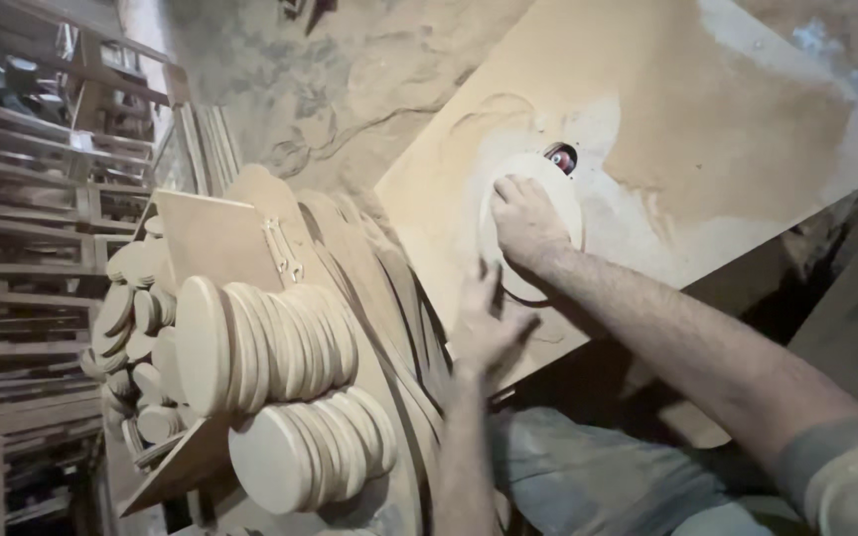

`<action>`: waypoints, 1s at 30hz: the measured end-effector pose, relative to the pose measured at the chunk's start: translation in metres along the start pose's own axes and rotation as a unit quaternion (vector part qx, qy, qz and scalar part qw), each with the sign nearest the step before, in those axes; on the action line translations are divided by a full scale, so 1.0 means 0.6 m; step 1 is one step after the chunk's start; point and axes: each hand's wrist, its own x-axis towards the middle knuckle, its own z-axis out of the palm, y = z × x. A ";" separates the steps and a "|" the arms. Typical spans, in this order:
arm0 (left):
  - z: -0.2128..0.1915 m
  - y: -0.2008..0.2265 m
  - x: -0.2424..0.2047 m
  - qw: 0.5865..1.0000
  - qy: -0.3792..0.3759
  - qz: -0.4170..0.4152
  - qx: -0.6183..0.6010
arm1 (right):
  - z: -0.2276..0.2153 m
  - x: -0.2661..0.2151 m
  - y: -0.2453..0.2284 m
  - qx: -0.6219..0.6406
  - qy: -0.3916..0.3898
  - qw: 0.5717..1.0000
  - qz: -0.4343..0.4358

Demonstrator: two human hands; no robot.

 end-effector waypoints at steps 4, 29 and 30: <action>-0.025 -0.032 0.068 0.997 -0.053 0.059 -0.012 | -0.007 0.009 0.016 0.013 -0.073 0.996 -0.042; 0.052 0.063 0.180 0.982 0.166 -0.063 0.068 | 0.100 0.146 0.047 0.002 -0.089 0.996 0.025; 0.053 0.055 0.187 0.981 0.170 -0.051 0.072 | 0.103 0.153 0.050 0.013 -0.098 0.995 0.030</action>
